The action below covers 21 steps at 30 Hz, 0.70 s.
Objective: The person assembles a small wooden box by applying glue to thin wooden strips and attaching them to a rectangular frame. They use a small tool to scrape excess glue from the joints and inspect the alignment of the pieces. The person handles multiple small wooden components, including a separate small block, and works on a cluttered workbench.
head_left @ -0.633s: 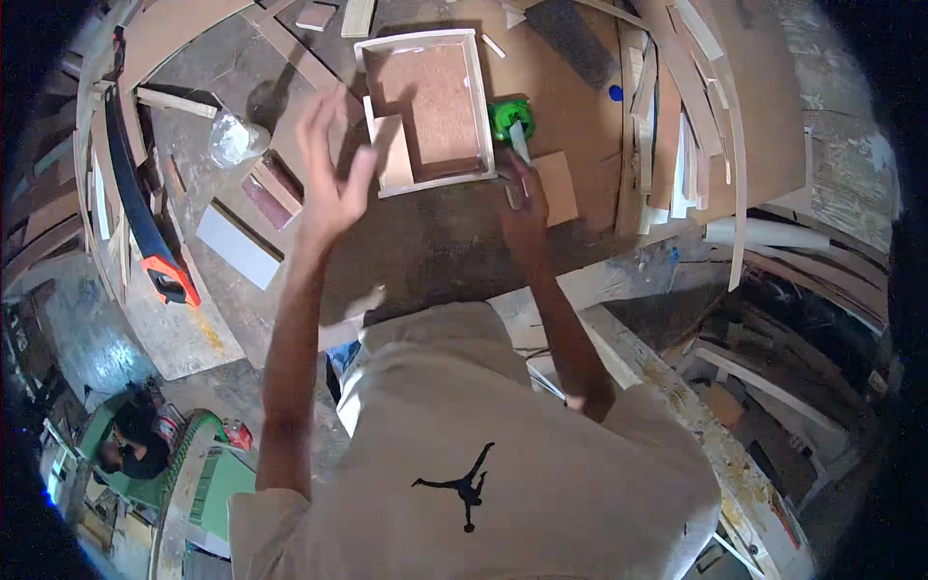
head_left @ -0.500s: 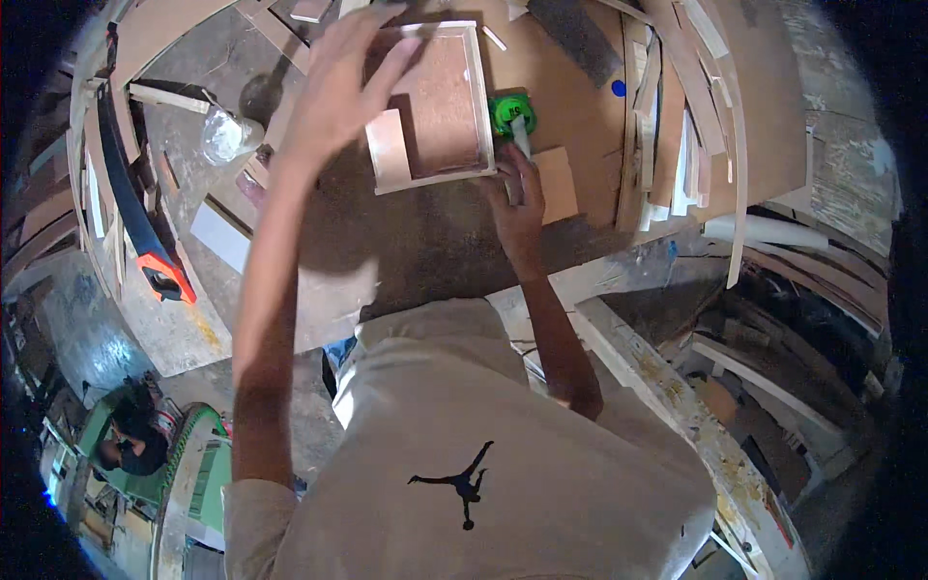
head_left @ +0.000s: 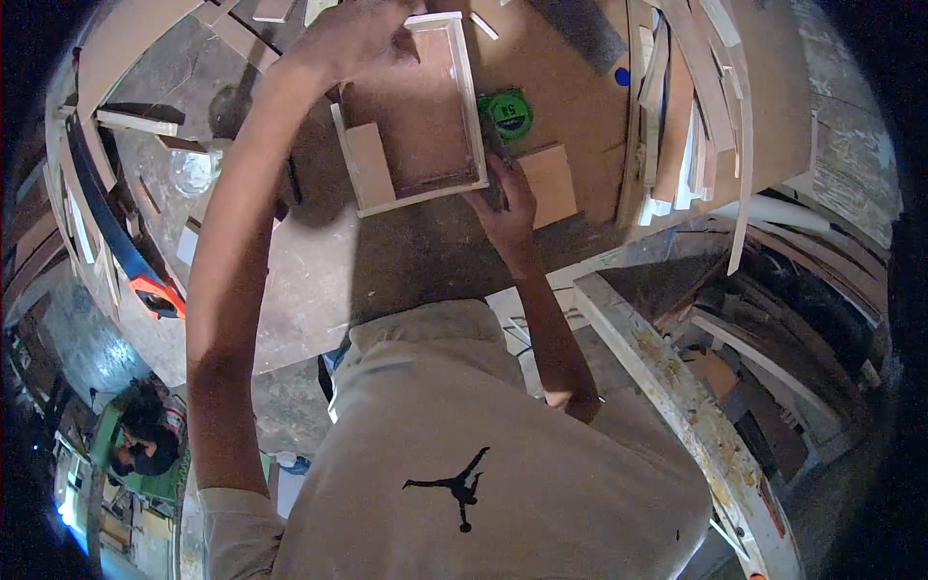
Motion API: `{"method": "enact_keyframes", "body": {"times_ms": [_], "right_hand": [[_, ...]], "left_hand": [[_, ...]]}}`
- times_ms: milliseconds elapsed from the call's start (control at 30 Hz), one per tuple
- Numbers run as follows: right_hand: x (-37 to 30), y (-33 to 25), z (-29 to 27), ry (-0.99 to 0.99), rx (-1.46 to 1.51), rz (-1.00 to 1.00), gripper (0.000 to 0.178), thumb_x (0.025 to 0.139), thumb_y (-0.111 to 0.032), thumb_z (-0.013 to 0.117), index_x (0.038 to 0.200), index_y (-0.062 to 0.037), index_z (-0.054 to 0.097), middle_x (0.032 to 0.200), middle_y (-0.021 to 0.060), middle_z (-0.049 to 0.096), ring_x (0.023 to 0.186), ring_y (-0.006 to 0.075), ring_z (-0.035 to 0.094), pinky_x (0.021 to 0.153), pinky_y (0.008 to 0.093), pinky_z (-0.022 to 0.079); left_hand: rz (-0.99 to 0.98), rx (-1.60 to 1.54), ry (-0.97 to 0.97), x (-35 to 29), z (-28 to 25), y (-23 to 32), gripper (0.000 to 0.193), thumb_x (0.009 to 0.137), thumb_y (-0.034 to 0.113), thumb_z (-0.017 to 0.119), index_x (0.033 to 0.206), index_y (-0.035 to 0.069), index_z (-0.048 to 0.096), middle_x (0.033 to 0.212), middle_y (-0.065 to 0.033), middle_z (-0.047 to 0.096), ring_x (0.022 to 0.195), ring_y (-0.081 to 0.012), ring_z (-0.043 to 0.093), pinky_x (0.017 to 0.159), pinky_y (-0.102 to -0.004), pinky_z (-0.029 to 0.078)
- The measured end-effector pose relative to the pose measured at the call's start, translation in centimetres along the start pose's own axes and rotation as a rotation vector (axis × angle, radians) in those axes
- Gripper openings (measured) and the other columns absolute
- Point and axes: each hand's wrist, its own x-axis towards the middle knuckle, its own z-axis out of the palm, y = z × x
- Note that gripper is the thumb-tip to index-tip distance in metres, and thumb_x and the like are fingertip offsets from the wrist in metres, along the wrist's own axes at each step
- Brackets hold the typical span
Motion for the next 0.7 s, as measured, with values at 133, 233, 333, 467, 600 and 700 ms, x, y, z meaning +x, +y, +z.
{"method": "enact_keyframes", "body": {"times_ms": [133, 233, 333, 467, 600, 700], "right_hand": [[0.6, 0.0, -0.2, 0.016, -0.141, -0.157, 0.057, 0.078, -0.015, 0.082, 0.129, -0.0059, 0.059, 0.118, 0.0137, 0.063, 0.107, 0.0272, 0.064, 0.087, 0.0368, 0.053], [0.4, 0.9, 0.0, -0.011, -0.147, -0.108, 0.059, 0.077, -0.013, 0.083, 0.13, -0.0059, 0.058, 0.117, 0.0136, 0.063, 0.108, 0.0286, 0.064, 0.088, 0.0379, 0.054], [0.6, 0.5, -0.3, -0.023, -0.048, -0.105, 0.06, 0.076, -0.01, 0.083, 0.13, -0.0058, 0.058, 0.117, 0.014, 0.063, 0.109, 0.0282, 0.064, 0.089, 0.0382, 0.054], [0.5, 0.9, -0.1, -0.057, 0.033, 0.032, 0.064, 0.075, -0.018, 0.083, 0.133, -0.0135, 0.058, 0.133, 0.0129, 0.06, 0.126, 0.0347, 0.054, 0.102, 0.0448, 0.047], [0.8, 0.5, -0.1, -0.026, -0.008, -0.034, 0.062, 0.075, -0.012, 0.083, 0.132, -0.0093, 0.058, 0.122, 0.0129, 0.064, 0.114, 0.0278, 0.061, 0.096, 0.0395, 0.049], [0.9, 0.6, -0.2, -0.039, -0.021, -0.042, 0.062, 0.075, -0.009, 0.083, 0.132, -0.0077, 0.058, 0.118, 0.0128, 0.065, 0.109, 0.0244, 0.064, 0.093, 0.0369, 0.051]], "left_hand": [[0.052, 0.103, 0.159, -0.7, 0.8, -0.5, 0.046, 0.085, 0.023, 0.068, 0.126, 0.007, 0.053, 0.112, -0.0201, 0.065, 0.106, -0.041, 0.062, 0.09, -0.0481, 0.05], [-0.19, -0.335, -0.153, -0.1, 0.4, -0.3, 0.049, 0.085, 0.022, 0.068, 0.128, 0.005, 0.051, 0.115, -0.0205, 0.063, 0.108, -0.0406, 0.061, 0.092, -0.0478, 0.049], [-0.198, -0.168, -0.11, -0.2, -0.2, 0.6, 0.05, 0.085, 0.023, 0.069, 0.127, 0.003, 0.051, 0.113, -0.0204, 0.065, 0.106, -0.0402, 0.062, 0.09, -0.0473, 0.051], [0.003, -0.014, 0.028, 0.0, -0.3, -0.1, 0.051, 0.082, 0.028, 0.072, 0.123, 0.002, 0.054, 0.101, -0.0222, 0.068, 0.096, -0.0408, 0.065, 0.085, -0.0476, 0.052], [-0.227, -0.068, -0.222, 1.3, -2.8, 2.5, 0.049, 0.078, 0.03, 0.076, 0.111, 0.0, 0.059, 0.093, -0.0263, 0.067, 0.093, -0.043, 0.065, 0.08, -0.0481, 0.052], [-0.191, -0.051, -0.186, 0.9, -2.1, 1.8, 0.049, 0.077, 0.029, 0.076, 0.111, -0.002, 0.059, 0.091, -0.0264, 0.067, 0.092, -0.0436, 0.065, 0.079, -0.0488, 0.051]]}}
